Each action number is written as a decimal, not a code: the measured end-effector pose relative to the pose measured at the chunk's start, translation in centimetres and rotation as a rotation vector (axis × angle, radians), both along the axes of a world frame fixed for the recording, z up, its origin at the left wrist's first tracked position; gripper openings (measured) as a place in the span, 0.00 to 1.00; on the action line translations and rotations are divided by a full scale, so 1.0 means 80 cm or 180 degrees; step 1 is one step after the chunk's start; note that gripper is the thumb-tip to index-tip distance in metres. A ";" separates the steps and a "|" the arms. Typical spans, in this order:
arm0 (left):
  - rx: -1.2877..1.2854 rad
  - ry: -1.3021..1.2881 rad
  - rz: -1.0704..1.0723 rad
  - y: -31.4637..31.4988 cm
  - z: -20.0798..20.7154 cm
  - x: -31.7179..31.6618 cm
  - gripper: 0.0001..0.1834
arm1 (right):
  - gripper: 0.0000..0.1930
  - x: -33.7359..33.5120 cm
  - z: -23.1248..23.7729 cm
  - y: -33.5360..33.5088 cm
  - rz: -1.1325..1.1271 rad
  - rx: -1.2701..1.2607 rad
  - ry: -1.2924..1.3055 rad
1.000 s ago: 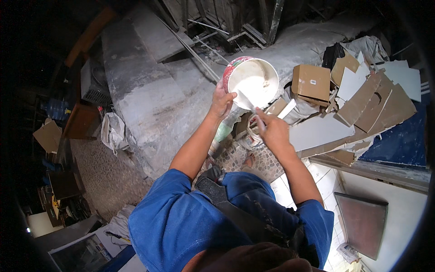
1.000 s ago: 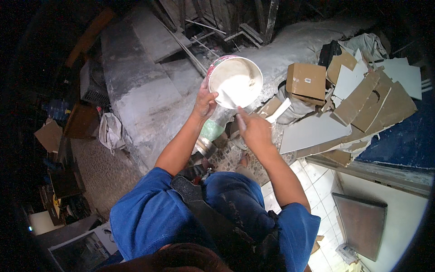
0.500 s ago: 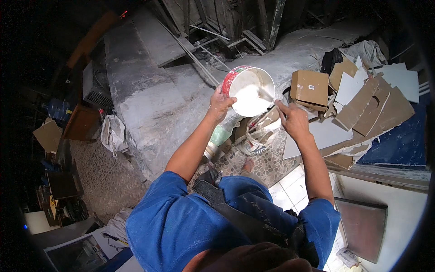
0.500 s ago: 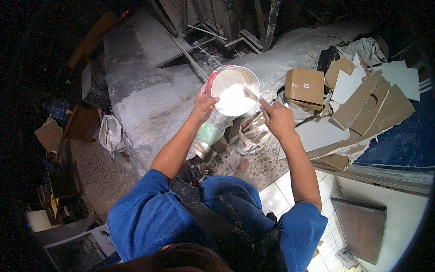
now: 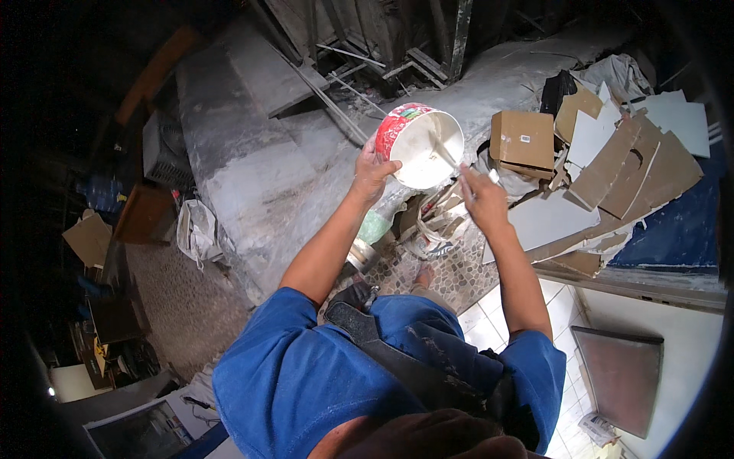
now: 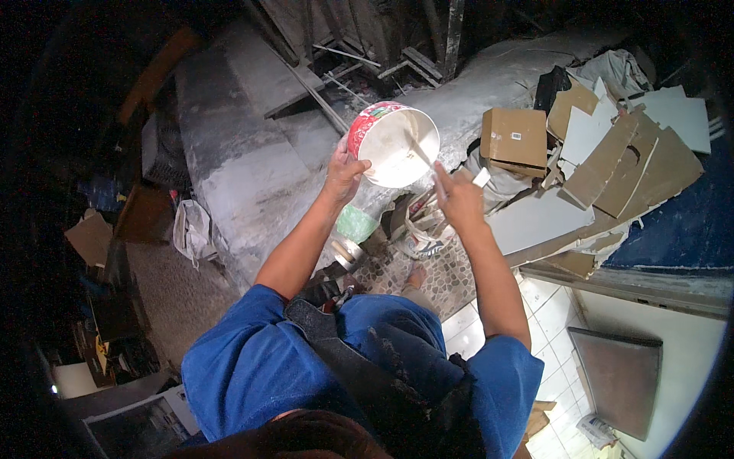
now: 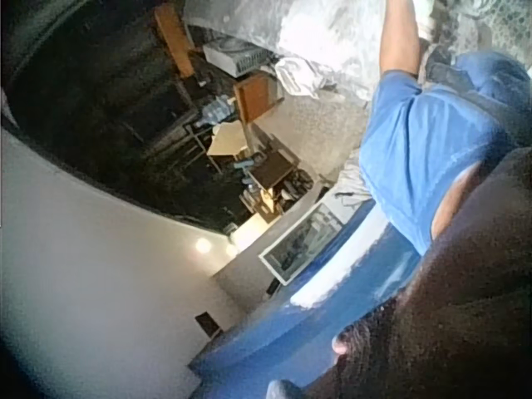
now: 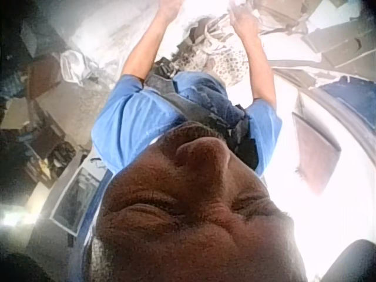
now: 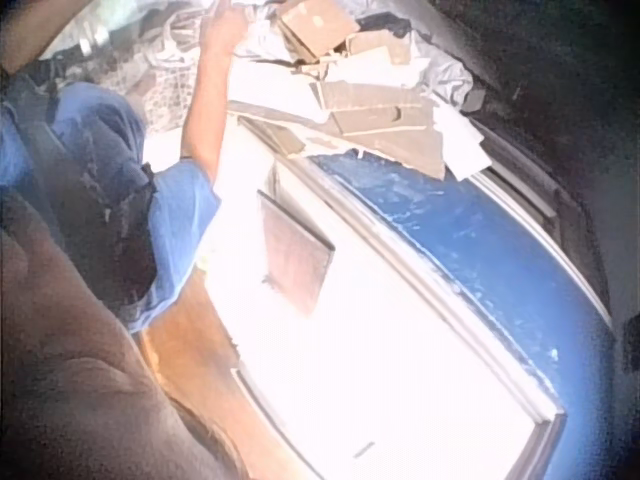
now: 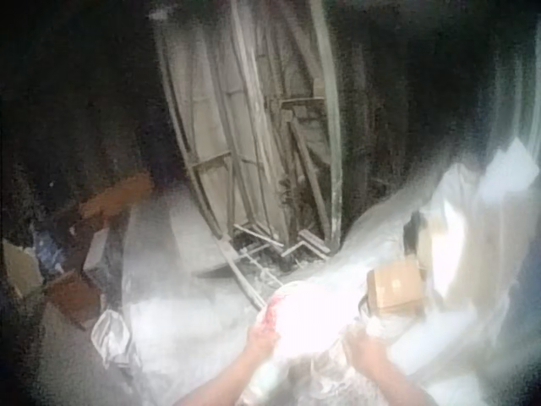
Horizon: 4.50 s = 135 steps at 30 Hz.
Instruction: The person scoops a white powder from a bag into a bucket and stirs it with a putty knife. They continue mixing the contents of the bucket while holding it, then place the bucket down and walk to another area.
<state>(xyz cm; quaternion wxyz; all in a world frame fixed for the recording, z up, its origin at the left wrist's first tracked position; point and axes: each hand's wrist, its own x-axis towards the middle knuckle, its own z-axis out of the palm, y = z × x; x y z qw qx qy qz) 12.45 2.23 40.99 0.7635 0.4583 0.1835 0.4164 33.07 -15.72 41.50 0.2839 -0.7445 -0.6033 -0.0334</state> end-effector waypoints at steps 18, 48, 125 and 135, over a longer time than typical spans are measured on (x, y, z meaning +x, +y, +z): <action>0.0144 -0.0160 0.0327 -0.004 -0.013 0.016 0.47 | 0.15 -0.049 -0.003 -0.002 -0.0070 -0.0230 0.1403; 0.0253 -0.0168 0.0383 0.010 0.001 0.079 0.49 | 0.19 -0.051 -0.120 -0.126 -0.1237 0.0741 0.2566; -0.0622 0.0385 -0.0257 0.039 -0.040 0.038 0.40 | 0.23 0.002 -0.224 -0.074 -0.1168 0.0845 0.1976; -0.1228 0.0067 -0.0661 0.012 -0.036 0.026 0.36 | 0.18 -0.013 -0.007 -0.024 -0.0595 0.1257 0.2008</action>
